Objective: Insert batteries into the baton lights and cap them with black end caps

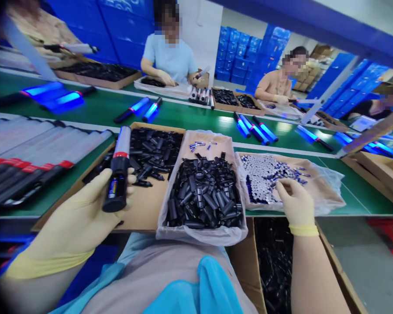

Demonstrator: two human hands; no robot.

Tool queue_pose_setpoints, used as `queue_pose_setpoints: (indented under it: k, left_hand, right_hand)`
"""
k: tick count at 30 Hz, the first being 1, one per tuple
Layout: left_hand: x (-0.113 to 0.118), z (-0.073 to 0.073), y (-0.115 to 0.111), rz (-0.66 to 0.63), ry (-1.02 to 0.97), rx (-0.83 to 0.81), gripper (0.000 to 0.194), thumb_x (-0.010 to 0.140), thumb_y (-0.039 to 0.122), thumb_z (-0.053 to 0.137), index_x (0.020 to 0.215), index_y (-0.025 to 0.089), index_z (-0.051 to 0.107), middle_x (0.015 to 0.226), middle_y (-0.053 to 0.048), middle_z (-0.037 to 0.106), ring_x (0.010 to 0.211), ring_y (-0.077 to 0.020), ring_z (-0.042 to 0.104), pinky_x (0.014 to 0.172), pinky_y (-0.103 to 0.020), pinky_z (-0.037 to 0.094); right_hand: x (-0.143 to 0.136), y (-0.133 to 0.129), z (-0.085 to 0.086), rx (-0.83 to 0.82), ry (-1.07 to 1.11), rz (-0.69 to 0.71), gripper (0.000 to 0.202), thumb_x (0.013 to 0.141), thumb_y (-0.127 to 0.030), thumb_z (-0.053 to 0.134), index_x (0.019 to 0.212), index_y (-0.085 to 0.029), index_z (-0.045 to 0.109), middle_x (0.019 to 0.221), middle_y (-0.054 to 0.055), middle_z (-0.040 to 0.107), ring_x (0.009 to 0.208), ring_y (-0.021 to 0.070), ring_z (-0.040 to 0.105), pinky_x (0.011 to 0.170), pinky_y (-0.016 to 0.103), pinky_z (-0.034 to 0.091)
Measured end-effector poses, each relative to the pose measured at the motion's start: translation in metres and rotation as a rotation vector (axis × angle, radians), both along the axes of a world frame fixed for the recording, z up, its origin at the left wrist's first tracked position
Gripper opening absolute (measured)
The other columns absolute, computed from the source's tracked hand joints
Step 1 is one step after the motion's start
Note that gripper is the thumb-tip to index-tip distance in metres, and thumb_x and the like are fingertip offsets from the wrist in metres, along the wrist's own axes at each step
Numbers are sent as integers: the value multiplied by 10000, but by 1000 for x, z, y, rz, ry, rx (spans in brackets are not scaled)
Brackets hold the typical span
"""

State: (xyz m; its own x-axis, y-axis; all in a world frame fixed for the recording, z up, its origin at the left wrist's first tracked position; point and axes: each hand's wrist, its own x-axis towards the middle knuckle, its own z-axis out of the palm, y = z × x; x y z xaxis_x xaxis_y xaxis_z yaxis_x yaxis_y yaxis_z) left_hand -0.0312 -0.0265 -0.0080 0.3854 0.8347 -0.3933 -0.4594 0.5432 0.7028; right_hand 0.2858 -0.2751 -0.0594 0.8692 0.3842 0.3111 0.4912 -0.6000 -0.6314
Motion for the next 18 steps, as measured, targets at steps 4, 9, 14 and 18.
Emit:
queue_pose_setpoints:
  k: [4, 9, 14, 18]
  left_hand:
    - [-4, -19, -11, -156, -21, 8, 204, 852, 274, 718, 1037, 193, 749, 906, -76, 746, 801, -214, 708, 647, -280, 610]
    - [-13, -28, -20, -241, -47, 88, 260, 848, 325, 737, 1079, 206, 754, 1064, -82, 748, 996, -267, 691, 769, -334, 610]
    - [-38, -39, -7, -205, -24, 193, 286, 879, 352, 713, 1136, 227, 730, 1155, -58, 722, 1092, -247, 652, 811, -291, 576]
    - [-54, -45, 5, -225, -19, 173, 321, 903, 373, 686, 1189, 226, 693, 1181, -55, 702, 1094, -233, 637, 802, -281, 556]
  right_hand:
    - [-101, 66, 40, 468, 190, 430, 145, 859, -309, 670, 955, -201, 681, 850, 31, 729, 742, 168, 700, 720, 288, 574]
    - [-199, 143, 63, 292, 298, 927, 92, 892, -166, 609, 908, -204, 691, 837, -11, 720, 744, 117, 675, 700, 226, 540]
    - [-222, 172, 49, 171, 124, 1057, 105, 911, -141, 590, 908, -184, 685, 855, -3, 719, 774, 123, 668, 750, 234, 516]
    - [-232, 185, 41, 164, 27, 1093, 112, 937, -144, 576, 943, -172, 684, 902, 22, 728, 835, 146, 684, 773, 248, 512]
